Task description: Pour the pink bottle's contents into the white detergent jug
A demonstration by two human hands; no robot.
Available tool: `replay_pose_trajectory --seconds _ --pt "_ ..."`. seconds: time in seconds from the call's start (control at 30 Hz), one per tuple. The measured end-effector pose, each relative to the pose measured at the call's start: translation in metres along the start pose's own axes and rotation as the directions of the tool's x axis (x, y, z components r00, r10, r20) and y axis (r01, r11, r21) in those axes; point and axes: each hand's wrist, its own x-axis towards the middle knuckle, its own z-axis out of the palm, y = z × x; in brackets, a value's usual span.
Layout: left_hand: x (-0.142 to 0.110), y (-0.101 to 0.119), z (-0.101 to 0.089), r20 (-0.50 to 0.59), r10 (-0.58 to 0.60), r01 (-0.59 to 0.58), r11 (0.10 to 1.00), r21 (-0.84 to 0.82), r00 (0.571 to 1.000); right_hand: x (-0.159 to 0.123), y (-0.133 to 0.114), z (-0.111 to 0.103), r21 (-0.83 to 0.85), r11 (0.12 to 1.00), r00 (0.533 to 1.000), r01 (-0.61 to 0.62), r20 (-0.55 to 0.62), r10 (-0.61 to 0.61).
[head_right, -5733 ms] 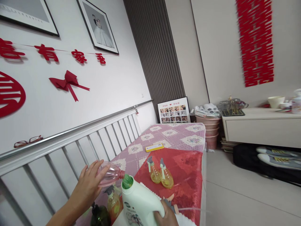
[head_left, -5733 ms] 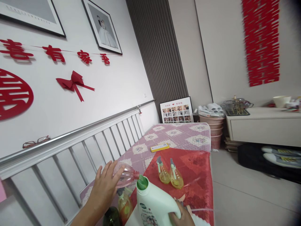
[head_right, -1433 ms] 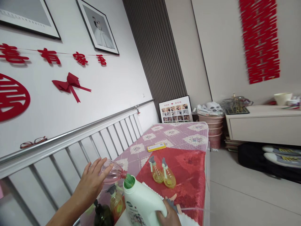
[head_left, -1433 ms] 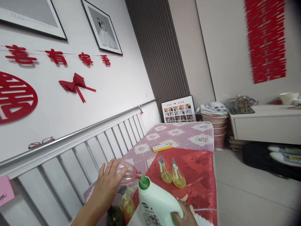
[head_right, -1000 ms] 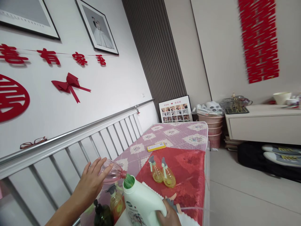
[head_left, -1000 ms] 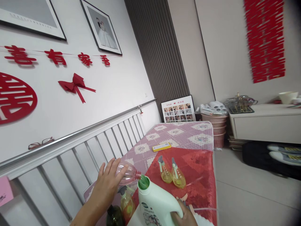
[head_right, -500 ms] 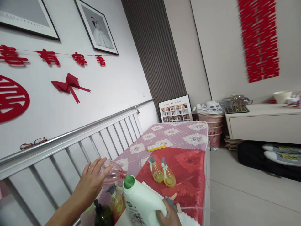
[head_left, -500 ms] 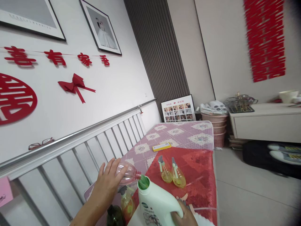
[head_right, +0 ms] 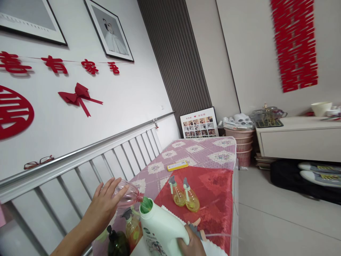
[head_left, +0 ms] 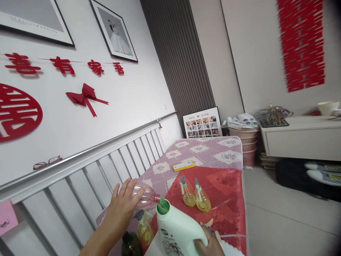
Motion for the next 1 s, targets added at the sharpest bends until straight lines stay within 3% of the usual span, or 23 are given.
replay_pose_trajectory --seconds 0.53,1.0 --pt "0.000 -0.002 0.002 -0.040 0.025 -0.025 1.000 0.008 0.999 0.001 0.004 0.002 0.006 1.000 1.000 0.006 -0.015 -0.006" --pt "0.002 -0.004 -0.001 0.007 0.042 -0.043 0.999 0.034 0.999 0.002 0.007 0.004 0.026 0.999 0.999 0.022 -0.039 -0.021"
